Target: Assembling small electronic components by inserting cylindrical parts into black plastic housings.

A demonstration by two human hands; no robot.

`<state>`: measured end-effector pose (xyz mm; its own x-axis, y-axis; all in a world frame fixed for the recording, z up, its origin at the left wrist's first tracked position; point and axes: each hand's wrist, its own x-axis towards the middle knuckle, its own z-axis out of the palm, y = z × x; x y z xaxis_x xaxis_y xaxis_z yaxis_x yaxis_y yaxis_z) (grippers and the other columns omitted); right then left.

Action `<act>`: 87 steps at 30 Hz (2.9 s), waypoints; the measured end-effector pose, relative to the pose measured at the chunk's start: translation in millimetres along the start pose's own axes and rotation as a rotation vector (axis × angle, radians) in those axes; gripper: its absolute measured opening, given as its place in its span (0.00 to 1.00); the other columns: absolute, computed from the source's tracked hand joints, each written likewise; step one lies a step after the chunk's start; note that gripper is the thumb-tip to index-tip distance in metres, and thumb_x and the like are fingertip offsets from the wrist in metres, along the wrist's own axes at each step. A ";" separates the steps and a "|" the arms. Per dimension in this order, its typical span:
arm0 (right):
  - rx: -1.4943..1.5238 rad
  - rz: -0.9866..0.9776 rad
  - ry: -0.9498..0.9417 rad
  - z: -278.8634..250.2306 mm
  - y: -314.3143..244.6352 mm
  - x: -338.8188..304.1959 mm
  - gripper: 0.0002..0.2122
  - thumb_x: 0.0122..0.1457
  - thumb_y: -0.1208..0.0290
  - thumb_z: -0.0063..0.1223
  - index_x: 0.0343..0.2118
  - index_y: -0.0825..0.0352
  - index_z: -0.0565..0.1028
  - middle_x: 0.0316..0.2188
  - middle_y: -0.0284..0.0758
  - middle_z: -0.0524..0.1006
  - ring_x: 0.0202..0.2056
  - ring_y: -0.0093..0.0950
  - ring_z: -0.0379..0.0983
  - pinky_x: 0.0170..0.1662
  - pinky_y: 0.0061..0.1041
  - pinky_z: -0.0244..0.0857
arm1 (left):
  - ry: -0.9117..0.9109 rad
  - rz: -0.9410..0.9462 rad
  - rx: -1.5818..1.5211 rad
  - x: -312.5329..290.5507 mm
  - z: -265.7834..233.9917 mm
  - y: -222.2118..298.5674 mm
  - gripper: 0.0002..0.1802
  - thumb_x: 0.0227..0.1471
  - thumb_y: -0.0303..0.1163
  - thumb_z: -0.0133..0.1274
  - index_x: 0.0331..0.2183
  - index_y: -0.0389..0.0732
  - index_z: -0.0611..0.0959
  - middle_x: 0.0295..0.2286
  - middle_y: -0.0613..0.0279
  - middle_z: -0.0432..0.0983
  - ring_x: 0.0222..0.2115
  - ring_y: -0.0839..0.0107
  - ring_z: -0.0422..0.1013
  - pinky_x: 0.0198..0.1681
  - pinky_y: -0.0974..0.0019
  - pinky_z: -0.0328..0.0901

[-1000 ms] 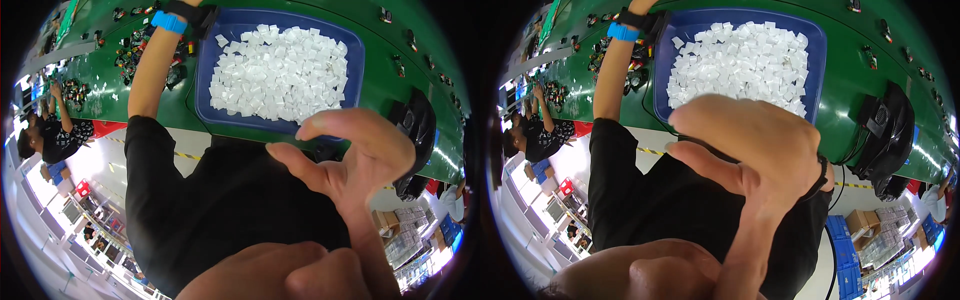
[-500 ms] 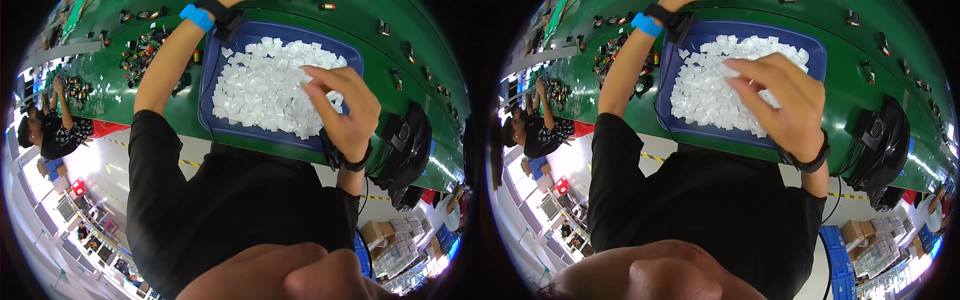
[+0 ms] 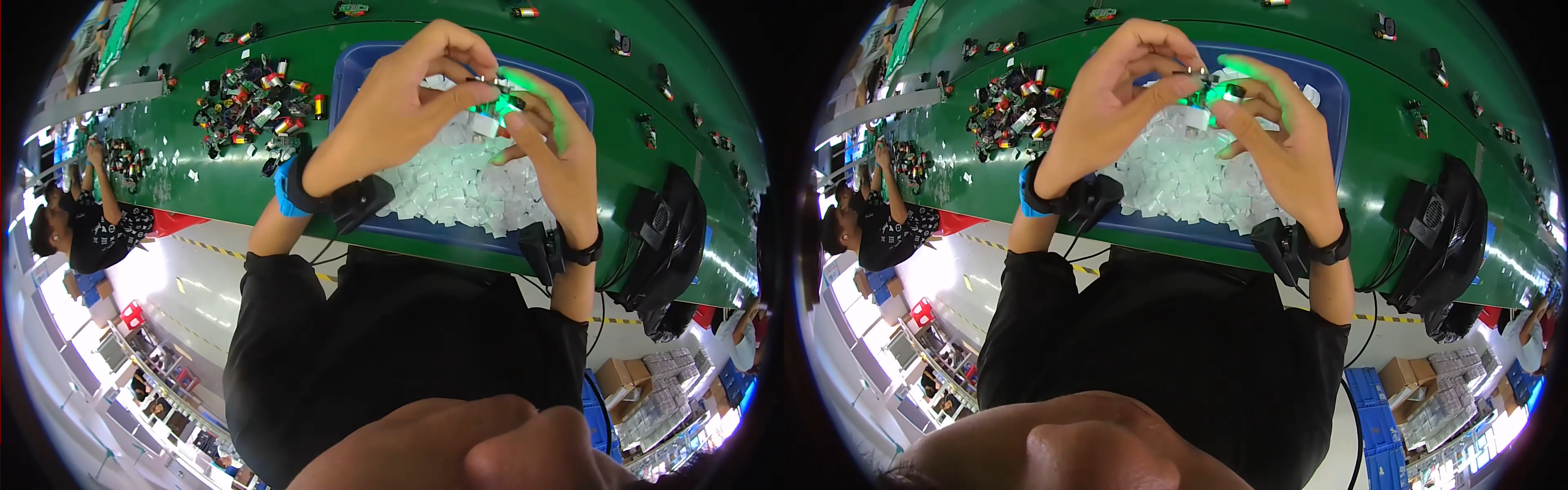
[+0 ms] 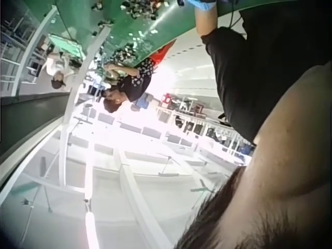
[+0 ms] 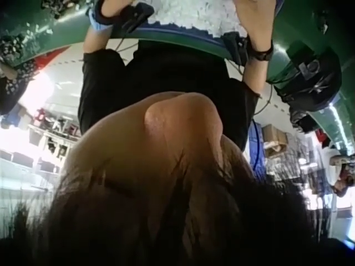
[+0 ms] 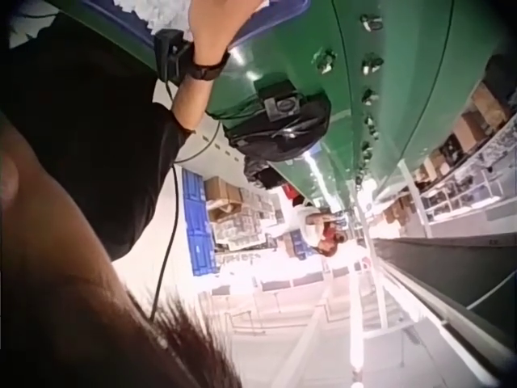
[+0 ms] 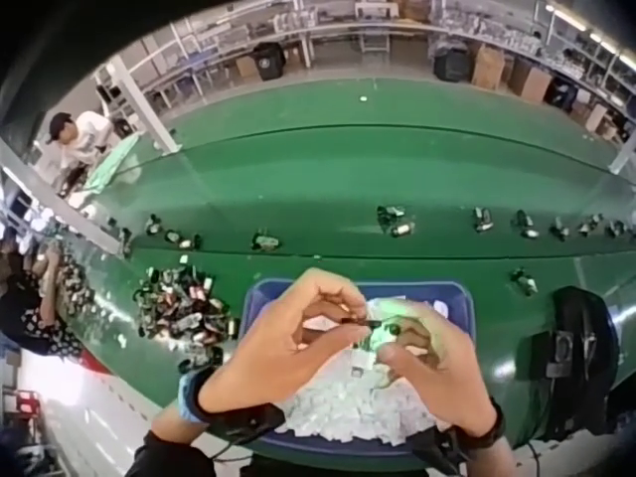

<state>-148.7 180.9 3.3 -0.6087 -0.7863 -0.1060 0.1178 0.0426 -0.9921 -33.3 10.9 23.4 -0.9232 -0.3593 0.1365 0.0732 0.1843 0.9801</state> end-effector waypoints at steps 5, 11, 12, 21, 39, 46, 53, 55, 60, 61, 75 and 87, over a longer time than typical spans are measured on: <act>-0.209 -0.121 0.042 0.1 -7.4 -2.0 0.21 0.56 0.80 0.62 0.53 0.69 0.73 0.42 0.34 0.77 0.39 0.19 0.73 0.33 0.18 0.71 | -0.065 -0.052 -0.049 -4.5 -2.9 -8.4 0.18 0.55 0.35 0.63 0.45 0.38 0.80 0.39 0.62 0.78 0.31 0.76 0.75 0.32 0.74 0.72; -0.362 -0.214 0.094 -2.3 -3.5 -3.6 0.21 0.50 0.82 0.67 0.48 0.68 0.76 0.39 0.33 0.78 0.35 0.17 0.72 0.32 0.15 0.67 | -0.216 -0.200 0.010 -16.7 -8.1 -2.7 0.16 0.57 0.25 0.58 0.47 0.36 0.77 0.40 0.63 0.74 0.32 0.76 0.72 0.36 0.73 0.71; -0.381 -0.237 0.066 -2.3 -3.4 -3.8 0.19 0.50 0.82 0.67 0.47 0.68 0.77 0.39 0.33 0.78 0.35 0.18 0.73 0.33 0.16 0.67 | -0.215 -0.182 0.071 -18.2 -8.3 -4.5 0.15 0.56 0.25 0.57 0.46 0.37 0.77 0.38 0.63 0.74 0.31 0.76 0.71 0.35 0.72 0.71; -0.370 -0.361 -0.118 -0.9 2.4 -5.8 0.15 0.48 0.82 0.68 0.40 0.69 0.77 0.38 0.35 0.78 0.35 0.21 0.74 0.36 0.21 0.70 | -0.200 -0.250 0.320 -22.9 5.7 -2.5 0.11 0.54 0.23 0.49 0.41 0.41 0.72 0.28 0.64 0.71 0.28 0.76 0.67 0.32 0.72 0.65; -0.579 -0.544 0.057 2.0 8.7 0.5 0.11 0.51 0.84 0.65 0.36 0.71 0.76 0.42 0.39 0.75 0.35 0.25 0.76 0.35 0.21 0.73 | -0.195 -0.210 -0.236 -23.4 -3.7 -8.0 0.13 0.59 0.29 0.56 0.45 0.36 0.76 0.42 0.60 0.73 0.35 0.74 0.72 0.29 0.71 0.70; -0.560 -0.445 -0.054 1.1 4.0 -1.7 0.09 0.55 0.85 0.59 0.39 0.71 0.75 0.41 0.38 0.75 0.38 0.27 0.75 0.38 0.23 0.74 | -0.185 -0.171 -0.182 -23.5 -4.6 -7.3 0.13 0.57 0.25 0.58 0.44 0.35 0.77 0.45 0.58 0.73 0.37 0.73 0.73 0.29 0.70 0.74; -0.657 -0.461 -0.010 -7.7 1.6 1.3 0.10 0.56 0.85 0.58 0.41 0.71 0.75 0.45 0.39 0.75 0.40 0.28 0.75 0.43 0.25 0.74 | -0.123 -0.119 -0.131 -22.5 -6.6 -12.7 0.11 0.57 0.23 0.57 0.43 0.35 0.78 0.45 0.58 0.72 0.41 0.71 0.74 0.34 0.68 0.77; -0.737 -0.480 0.047 -5.2 -0.7 2.2 0.10 0.56 0.85 0.58 0.41 0.71 0.75 0.45 0.40 0.75 0.40 0.28 0.75 0.44 0.25 0.74 | -0.136 -0.095 -0.096 -21.3 -7.8 -15.6 0.11 0.57 0.23 0.57 0.43 0.35 0.77 0.45 0.58 0.72 0.41 0.71 0.74 0.34 0.68 0.77; -0.534 -0.486 0.016 -0.7 -2.0 1.4 0.13 0.52 0.85 0.61 0.40 0.69 0.77 0.41 0.38 0.77 0.39 0.29 0.75 0.42 0.27 0.71 | -0.190 -0.134 -0.037 -20.1 -6.7 -10.3 0.09 0.59 0.25 0.54 0.43 0.35 0.77 0.45 0.59 0.72 0.43 0.71 0.73 0.40 0.65 0.76; -0.588 -0.532 -0.023 -3.6 2.2 0.9 0.13 0.50 0.85 0.63 0.40 0.68 0.77 0.39 0.37 0.78 0.39 0.30 0.74 0.41 0.28 0.70 | -0.206 -0.177 -0.043 -19.8 -6.3 -9.0 0.09 0.60 0.26 0.53 0.43 0.34 0.77 0.45 0.59 0.72 0.43 0.70 0.72 0.42 0.64 0.75; -0.860 -0.791 -0.035 3.9 -5.2 -4.3 0.17 0.38 0.83 0.67 0.34 0.63 0.79 0.34 0.32 0.75 0.38 0.36 0.71 0.39 0.31 0.66 | -0.126 -0.459 -0.576 -21.1 -4.7 -18.4 0.13 0.62 0.31 0.52 0.45 0.34 0.77 0.37 0.61 0.77 0.36 0.74 0.73 0.41 0.69 0.66; -1.076 -0.769 0.043 9.9 -1.1 -4.0 0.17 0.39 0.81 0.63 0.37 0.63 0.80 0.32 0.30 0.72 0.36 0.33 0.69 0.36 0.31 0.72 | -0.196 -0.344 -0.162 -22.2 -1.1 -13.8 0.19 0.56 0.20 0.49 0.50 0.34 0.76 0.31 0.59 0.76 0.26 0.74 0.74 0.28 0.72 0.71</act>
<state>-138.6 178.0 5.5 -0.2666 -0.8105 0.5215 -0.9315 0.0777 -0.3554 -13.4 15.3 7.1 -0.9573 -0.1912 -0.2168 -0.2076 -0.0674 0.9759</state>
